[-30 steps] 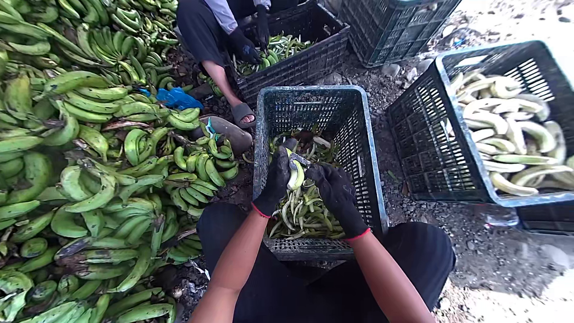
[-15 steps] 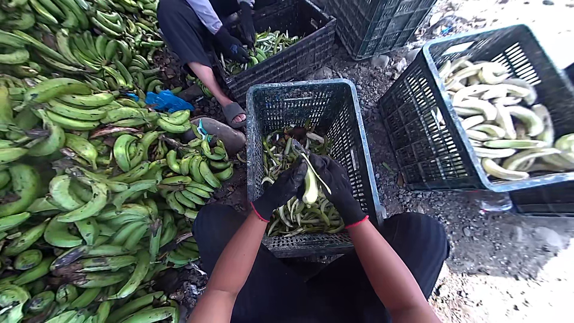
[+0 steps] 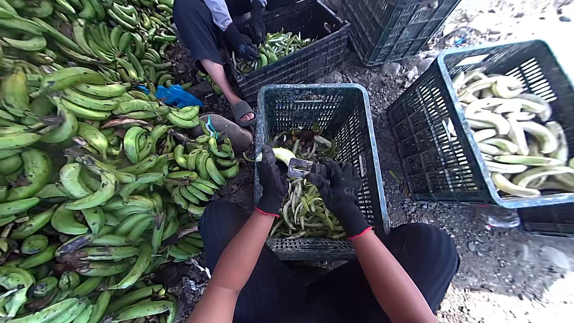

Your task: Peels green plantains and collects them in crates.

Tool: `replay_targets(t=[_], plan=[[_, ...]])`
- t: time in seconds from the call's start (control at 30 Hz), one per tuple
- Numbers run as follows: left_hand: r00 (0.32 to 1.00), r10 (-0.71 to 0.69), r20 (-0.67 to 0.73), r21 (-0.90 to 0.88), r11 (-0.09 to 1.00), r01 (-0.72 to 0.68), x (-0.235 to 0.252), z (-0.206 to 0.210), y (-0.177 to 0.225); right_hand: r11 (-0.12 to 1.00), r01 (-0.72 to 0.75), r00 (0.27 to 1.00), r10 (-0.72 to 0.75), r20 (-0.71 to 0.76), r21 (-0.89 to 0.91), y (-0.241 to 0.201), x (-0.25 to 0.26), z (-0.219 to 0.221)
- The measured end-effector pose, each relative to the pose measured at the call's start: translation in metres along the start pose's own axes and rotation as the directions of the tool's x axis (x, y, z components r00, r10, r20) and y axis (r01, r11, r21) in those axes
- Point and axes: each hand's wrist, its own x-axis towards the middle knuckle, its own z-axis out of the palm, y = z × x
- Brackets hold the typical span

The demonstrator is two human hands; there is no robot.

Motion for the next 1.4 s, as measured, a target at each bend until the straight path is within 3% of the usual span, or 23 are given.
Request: replay_targets(t=[0.07, 0.2, 0.3, 0.4, 0.57, 0.67, 0.77, 0.83, 0.97, 1.03, 1.13, 1.4], plan=[[1.000, 0.017, -0.002, -0.026, 1.000, -0.017, -0.001, -0.003, 0.000, 1.000, -0.006, 1.000, 0.006, -0.025, -0.013, -0.003, -0.001, 0.003], [0.994, 0.023, 0.109, 0.004, 1.000, -0.023, -0.005, 0.001, 0.003, 0.990, -0.131, 0.986, 0.123, 0.110, 0.060, -0.004, 0.009, -0.010], [0.997, 0.025, 0.070, 0.002, 1.000, -0.025, -0.003, 0.002, 0.004, 0.995, -0.094, 0.990, 0.090, 0.112, 0.030, 0.001, 0.009, -0.011], [0.999, 0.013, -0.033, -0.074, 0.997, -0.015, 0.000, 0.004, 0.002, 0.999, -0.032, 0.999, 0.032, 0.014, -0.022, -0.001, 0.002, -0.003], [0.999, -0.018, -0.030, -0.161, 0.987, 0.013, 0.000, 0.000, 0.005, 1.000, -0.009, 1.000, 0.009, 0.029, -0.019, -0.011, 0.002, -0.007], [1.000, 0.017, 0.014, -0.086, 0.996, -0.016, -0.003, -0.001, 0.005, 0.999, -0.042, 0.997, 0.041, 0.065, -0.001, -0.013, 0.000, -0.008], [0.981, 0.041, 0.192, 0.005, 0.999, -0.043, -0.005, 0.000, 0.004, 0.994, -0.080, 0.991, 0.072, 0.113, 0.068, -0.009, 0.003, -0.013], [0.961, 0.027, 0.276, -0.027, 0.999, -0.021, -0.003, 0.001, 0.005, 0.997, -0.054, 0.994, 0.050, 0.093, 0.048, -0.006, 0.003, -0.016], [0.968, -0.070, 0.240, -0.154, 0.982, 0.109, -0.006, 0.001, 0.008, 0.992, 0.006, 1.000, -0.005, 0.003, -0.125, -0.011, 0.000, -0.010], [0.973, -0.040, 0.228, -0.124, 0.990, 0.069, -0.004, -0.003, 0.004, 0.993, 0.015, 1.000, -0.015, 0.003, -0.118, -0.013, 0.000, -0.005], [0.962, 0.018, 0.273, 0.059, 0.998, -0.035, 0.000, -0.007, 0.006, 0.999, -0.018, 0.999, 0.020, 0.038, -0.044, -0.012, 0.001, -0.008], [0.824, 0.047, 0.564, 0.245, 0.944, -0.222, 0.005, -0.005, 0.013, 0.997, -0.034, 0.998, 0.030, 0.048, 0.066, -0.002, 0.004, -0.025]])
